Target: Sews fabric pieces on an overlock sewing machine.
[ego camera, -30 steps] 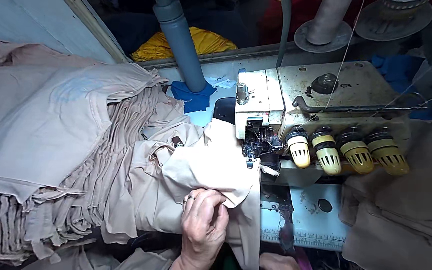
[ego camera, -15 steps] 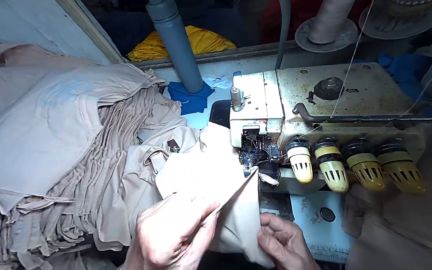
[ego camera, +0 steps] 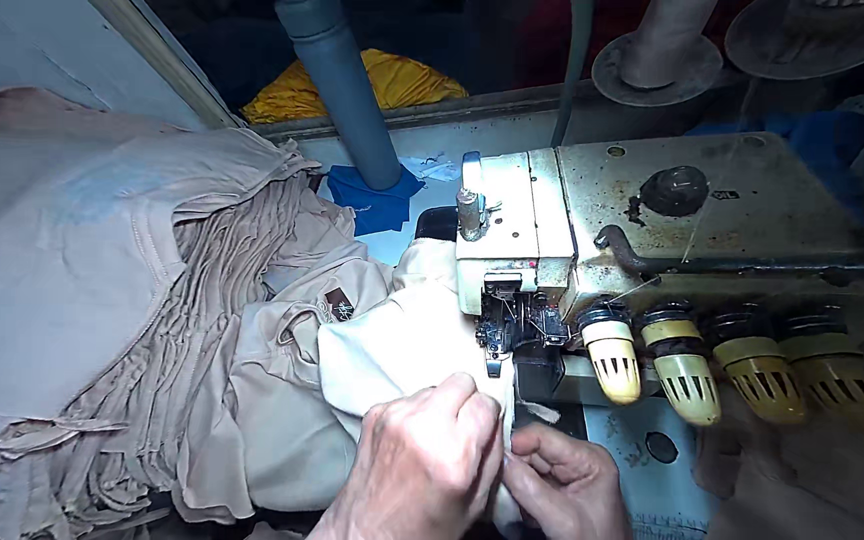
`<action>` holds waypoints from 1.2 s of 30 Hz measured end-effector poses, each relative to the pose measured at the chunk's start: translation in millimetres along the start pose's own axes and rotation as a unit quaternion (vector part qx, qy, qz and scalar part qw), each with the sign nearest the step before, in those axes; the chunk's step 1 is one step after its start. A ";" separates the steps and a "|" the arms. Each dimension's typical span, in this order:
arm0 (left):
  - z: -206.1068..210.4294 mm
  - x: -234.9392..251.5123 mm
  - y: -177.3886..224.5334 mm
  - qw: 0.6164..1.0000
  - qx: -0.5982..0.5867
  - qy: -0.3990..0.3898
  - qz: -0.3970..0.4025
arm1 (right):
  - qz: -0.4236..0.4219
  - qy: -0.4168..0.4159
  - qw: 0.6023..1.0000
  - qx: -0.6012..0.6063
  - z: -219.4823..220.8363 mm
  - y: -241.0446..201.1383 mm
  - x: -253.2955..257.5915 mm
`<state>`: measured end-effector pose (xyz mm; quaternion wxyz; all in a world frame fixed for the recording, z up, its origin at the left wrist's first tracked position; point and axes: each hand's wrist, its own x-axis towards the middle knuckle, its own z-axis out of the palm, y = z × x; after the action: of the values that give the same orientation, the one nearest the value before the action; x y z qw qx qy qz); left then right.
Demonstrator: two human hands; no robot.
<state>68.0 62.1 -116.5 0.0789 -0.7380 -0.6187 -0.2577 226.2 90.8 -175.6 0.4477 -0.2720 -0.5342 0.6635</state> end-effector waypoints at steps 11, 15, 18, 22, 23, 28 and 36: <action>-4.2 -16.1 -17.6 0.985 -0.089 0.045 -0.139 | 0.045 -0.077 0.994 0.066 -18.5 2.3 1.1; -5.4 -19.2 -19.3 0.987 -0.093 0.042 -0.125 | 0.091 -0.106 0.984 0.111 -20.7 -0.3 -1.4; -11.7 -23.6 -17.9 0.992 -0.065 0.030 -0.100 | 0.084 -0.093 0.988 0.090 -21.6 -0.3 -5.9; -34.1 -31.1 -7.7 0.995 -0.043 -0.045 -0.078 | -0.001 -0.107 0.994 0.010 -27.6 5.0 -7.9; -39.4 -32.3 -3.5 0.993 -0.049 -0.060 -0.085 | 0.012 -0.103 0.995 0.008 -27.3 1.0 -9.3; -49.3 -32.0 17.4 0.987 -0.105 -0.086 -0.083 | 0.044 -0.115 0.991 0.060 -26.8 -9.1 -14.5; 3.6 -19.2 9.9 0.999 -0.022 0.017 -0.041 | 0.037 -0.067 0.995 0.066 -11.7 0.2 -3.1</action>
<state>76.5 44.8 -126.8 0.0622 -0.7088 -0.6414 -0.2870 237.3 93.5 -179.4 0.4035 -0.2164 -0.5072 0.7302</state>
